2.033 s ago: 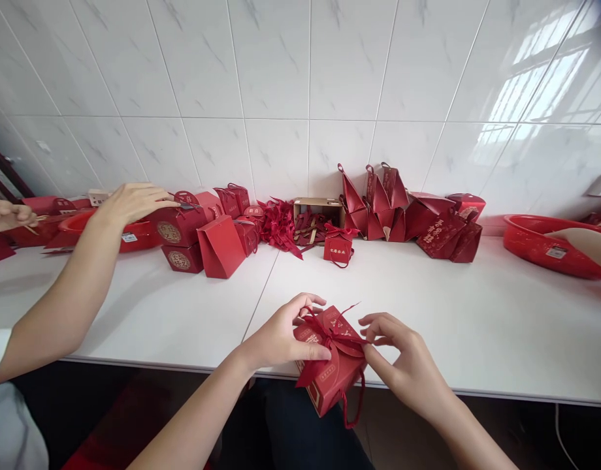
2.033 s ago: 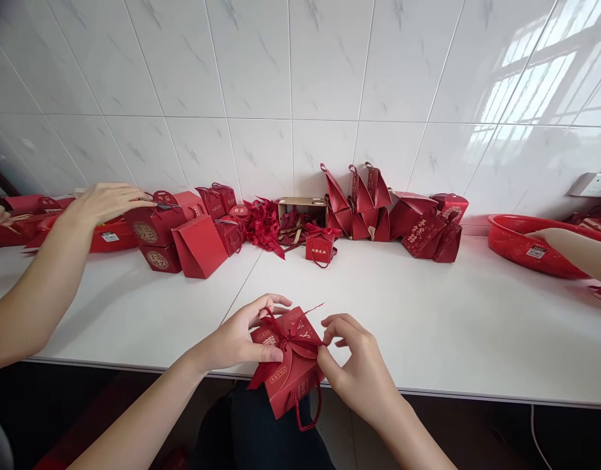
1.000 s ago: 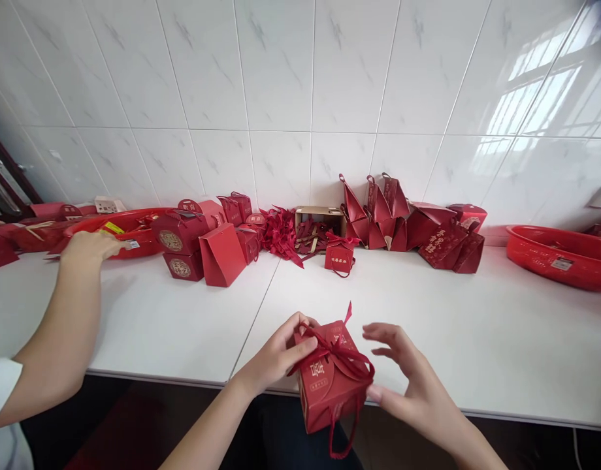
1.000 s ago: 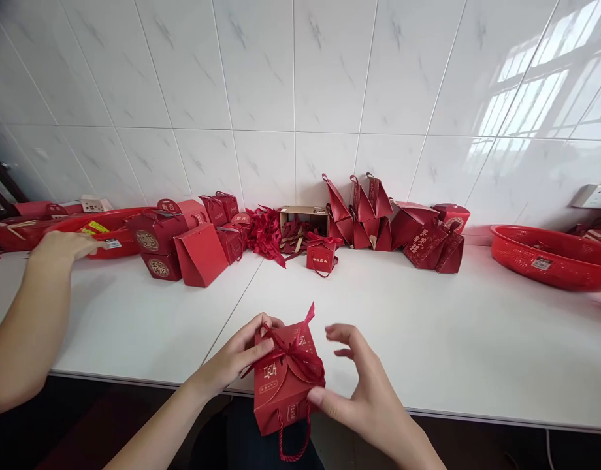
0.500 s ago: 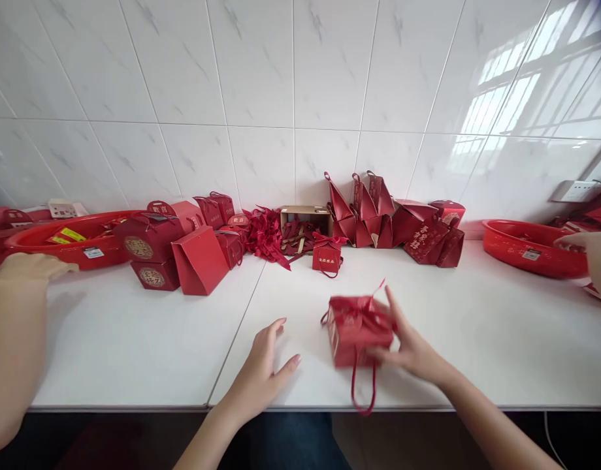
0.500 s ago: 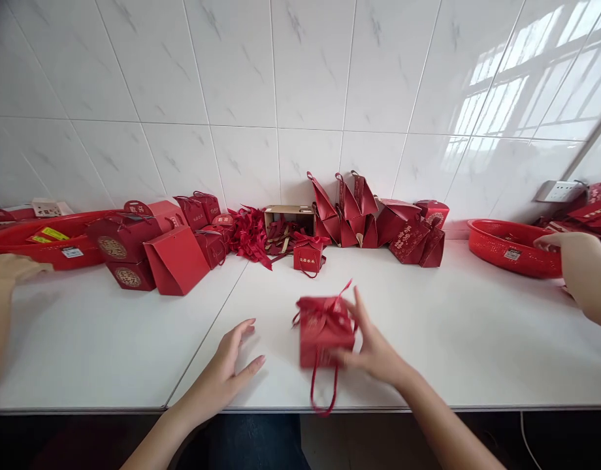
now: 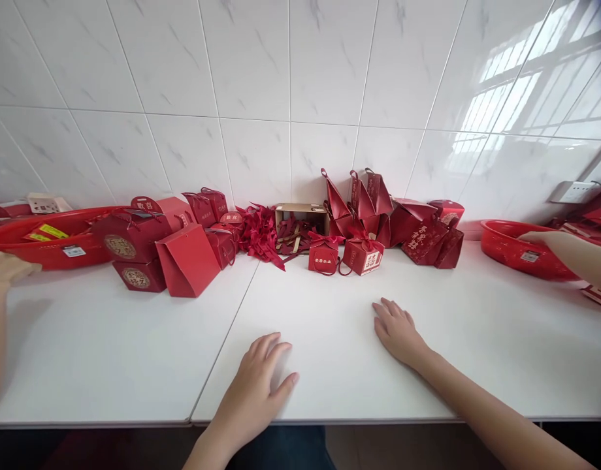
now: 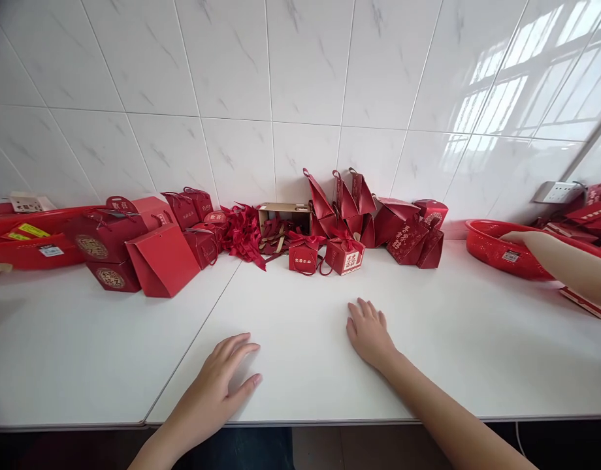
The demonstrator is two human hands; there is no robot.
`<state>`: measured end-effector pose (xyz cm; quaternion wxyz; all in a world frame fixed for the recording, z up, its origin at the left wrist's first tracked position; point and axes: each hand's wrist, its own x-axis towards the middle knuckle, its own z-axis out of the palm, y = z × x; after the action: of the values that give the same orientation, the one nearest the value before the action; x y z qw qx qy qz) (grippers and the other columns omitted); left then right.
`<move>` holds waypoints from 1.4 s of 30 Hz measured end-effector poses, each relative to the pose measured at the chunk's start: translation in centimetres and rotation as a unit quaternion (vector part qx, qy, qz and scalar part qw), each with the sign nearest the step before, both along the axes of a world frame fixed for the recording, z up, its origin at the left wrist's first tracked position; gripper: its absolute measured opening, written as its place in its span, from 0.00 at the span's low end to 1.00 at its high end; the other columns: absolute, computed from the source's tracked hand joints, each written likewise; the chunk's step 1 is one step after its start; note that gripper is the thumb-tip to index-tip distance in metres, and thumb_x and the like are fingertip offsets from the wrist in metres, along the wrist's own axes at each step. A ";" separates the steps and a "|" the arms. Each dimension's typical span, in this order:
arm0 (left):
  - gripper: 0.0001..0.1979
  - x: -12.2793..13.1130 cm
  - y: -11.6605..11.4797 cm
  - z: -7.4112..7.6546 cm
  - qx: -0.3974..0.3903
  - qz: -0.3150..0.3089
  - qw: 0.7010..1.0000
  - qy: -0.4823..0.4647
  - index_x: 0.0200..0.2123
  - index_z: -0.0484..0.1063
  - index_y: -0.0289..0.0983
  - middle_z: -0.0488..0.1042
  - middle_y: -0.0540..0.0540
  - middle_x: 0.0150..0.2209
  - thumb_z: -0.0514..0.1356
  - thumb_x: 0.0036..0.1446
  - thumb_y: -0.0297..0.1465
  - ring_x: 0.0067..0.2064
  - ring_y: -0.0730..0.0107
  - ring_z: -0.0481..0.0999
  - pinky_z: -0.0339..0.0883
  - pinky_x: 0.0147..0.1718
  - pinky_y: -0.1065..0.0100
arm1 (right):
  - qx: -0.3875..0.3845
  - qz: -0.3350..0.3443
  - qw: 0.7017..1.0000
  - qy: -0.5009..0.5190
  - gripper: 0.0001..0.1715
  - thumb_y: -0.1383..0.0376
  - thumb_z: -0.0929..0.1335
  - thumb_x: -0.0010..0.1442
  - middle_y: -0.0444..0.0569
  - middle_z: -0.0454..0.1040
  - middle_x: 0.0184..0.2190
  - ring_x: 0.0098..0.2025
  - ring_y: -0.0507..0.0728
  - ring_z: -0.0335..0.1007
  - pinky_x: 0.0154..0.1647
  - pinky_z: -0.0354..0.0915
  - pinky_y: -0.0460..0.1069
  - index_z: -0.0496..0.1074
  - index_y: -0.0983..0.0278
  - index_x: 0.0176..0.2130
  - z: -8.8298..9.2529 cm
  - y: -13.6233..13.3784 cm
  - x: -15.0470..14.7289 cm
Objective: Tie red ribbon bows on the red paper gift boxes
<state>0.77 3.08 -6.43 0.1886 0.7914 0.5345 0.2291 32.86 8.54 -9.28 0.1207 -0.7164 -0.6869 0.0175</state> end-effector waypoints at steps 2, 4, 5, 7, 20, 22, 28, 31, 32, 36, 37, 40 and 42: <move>0.17 -0.1 0.0 -0.2 0.008 0.004 1.000 -0.003 0.51 0.68 0.44 0.60 0.43 0.60 0.53 0.59 0.39 0.61 0.52 0.59 0.62 0.55 0.51 | 0.029 0.051 0.998 -0.001 0.26 0.68 0.55 0.61 0.57 0.56 0.62 0.64 0.63 0.51 0.61 0.52 0.61 0.63 0.65 0.57 0.5 1.2 -1.1; 0.18 -0.1 0.0 -0.3 0.006 0.012 1.000 -0.002 0.51 0.68 0.45 0.60 0.44 0.60 0.53 0.59 0.40 0.60 0.52 0.60 0.63 0.54 0.51 | 0.064 0.082 0.995 -0.005 0.27 0.70 0.57 0.59 0.58 0.55 0.63 0.64 0.62 0.49 0.60 0.54 0.58 0.64 0.65 0.56 1.0 2.9 -2.5; 0.18 -0.1 0.0 -0.4 0.003 0.016 1.000 0.000 0.52 0.68 0.45 0.60 0.44 0.60 0.53 0.59 0.40 0.60 0.52 0.60 0.63 0.54 0.51 | 0.083 0.087 0.993 -0.010 0.28 0.70 0.58 0.57 0.58 0.53 0.63 0.64 0.63 0.48 0.59 0.53 0.58 0.63 0.65 0.57 1.2 3.9 -3.3; 0.19 0.0 0.0 -0.4 -0.002 0.022 1.000 0.005 0.53 0.68 0.46 0.60 0.44 0.60 0.53 0.59 0.40 0.61 0.52 0.59 0.63 0.54 0.52 | 0.129 0.101 0.986 -0.030 0.32 0.69 0.61 0.55 0.59 0.48 0.65 0.66 0.65 0.43 0.61 0.50 0.59 0.61 0.65 0.59 1.6 5.9 -5.1; 0.21 0.5 -0.3 -0.8 0.025 0.057 0.998 0.029 0.54 0.68 0.48 0.61 0.45 0.61 0.55 0.58 0.39 0.61 0.50 0.59 0.66 0.53 0.51 | 0.227 0.101 0.968 -0.032 0.36 0.61 0.63 0.58 0.50 0.35 0.69 0.67 0.77 0.23 0.57 0.39 0.75 0.52 0.50 0.64 2.6 15.3 -11.7; 0.20 0.8 -0.4 -1.0 0.051 0.074 0.995 0.030 0.53 0.69 0.48 0.62 0.46 0.60 0.54 0.57 0.38 0.60 0.51 0.60 0.66 0.53 0.51 | 0.216 0.088 0.972 -0.030 0.35 0.61 0.62 0.59 0.51 0.39 0.68 0.67 0.76 0.27 0.57 0.42 0.73 0.52 0.50 0.64 2.6 15.4 -11.7; 0.20 0.1 0.4 -1.5 0.052 0.044 0.996 0.059 0.54 0.69 0.49 0.64 0.45 0.59 0.53 0.58 0.40 0.59 0.50 0.62 0.67 0.52 0.52 | 0.233 0.039 0.972 -0.012 0.26 0.63 0.62 0.59 0.55 0.50 0.64 0.65 0.74 0.35 0.57 0.46 0.69 0.63 0.56 0.57 2.5 14.8 -10.7; 0.20 -0.1 0.6 -1.9 0.051 0.042 0.996 0.056 0.53 0.70 0.49 0.63 0.45 0.59 0.52 0.58 0.41 0.60 0.50 0.62 0.67 0.51 0.51 | 0.252 -0.003 0.968 -0.006 0.24 0.65 0.62 0.57 0.55 0.52 0.63 0.66 0.73 0.34 0.59 0.39 0.72 0.65 0.57 0.54 2.1 15.2 -9.7; 0.20 0.0 0.5 -2.0 0.054 0.051 0.996 0.051 0.53 0.70 0.49 0.63 0.45 0.59 0.52 0.58 0.41 0.60 0.50 0.62 0.67 0.51 0.51 | 0.253 -0.022 0.967 -0.002 0.24 0.66 0.61 0.57 0.55 0.51 0.64 0.66 0.73 0.33 0.59 0.36 0.73 0.65 0.58 0.54 1.9 15.4 -9.4; 0.19 0.4 0.0 -1.9 0.048 0.079 0.995 0.032 0.53 0.70 0.48 0.61 0.46 0.60 0.53 0.58 0.40 0.61 0.52 0.60 0.67 0.52 0.52 | 0.222 -0.111 0.968 0.022 0.32 0.72 0.60 0.53 0.56 0.37 0.68 0.68 0.71 0.24 0.60 0.28 0.72 0.61 0.63 0.58 1.1 16.6 -8.1; 0.19 0.4 -0.1 -1.7 0.042 0.078 0.996 0.031 0.53 0.69 0.48 0.61 0.46 0.61 0.53 0.58 0.40 0.61 0.52 0.60 0.67 0.52 0.52 | 0.213 -0.125 0.969 0.025 0.35 0.73 0.60 0.52 0.56 0.34 0.69 0.68 0.70 0.22 0.61 0.27 0.71 0.60 0.66 0.59 0.9 16.7 -8.0; 0.21 0.2 0.0 -1.5 0.014 0.055 0.998 0.041 0.54 0.68 0.48 0.60 0.46 0.61 0.52 0.58 0.41 0.61 0.51 0.59 0.67 0.52 0.52 | 0.200 -0.108 0.974 0.021 0.39 0.72 0.60 0.51 0.58 0.28 0.69 0.68 0.70 0.18 0.62 0.26 0.69 0.55 0.72 0.62 0.8 16.3 -8.8; 0.21 0.1 0.1 -1.4 0.001 0.038 0.998 0.050 0.55 0.67 0.48 0.59 0.45 0.62 0.52 0.58 0.41 0.61 0.50 0.59 0.67 0.51 0.52 | 0.194 -0.052 0.979 0.015 0.38 0.69 0.61 0.53 0.58 0.27 0.69 0.68 0.70 0.17 0.63 0.27 0.68 0.54 0.72 0.63 0.9 15.5 -10.2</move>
<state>0.84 3.16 -7.84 0.1520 0.7810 0.5728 0.1974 22.66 24.03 -8.40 0.2684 -0.7139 -0.6371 -0.1119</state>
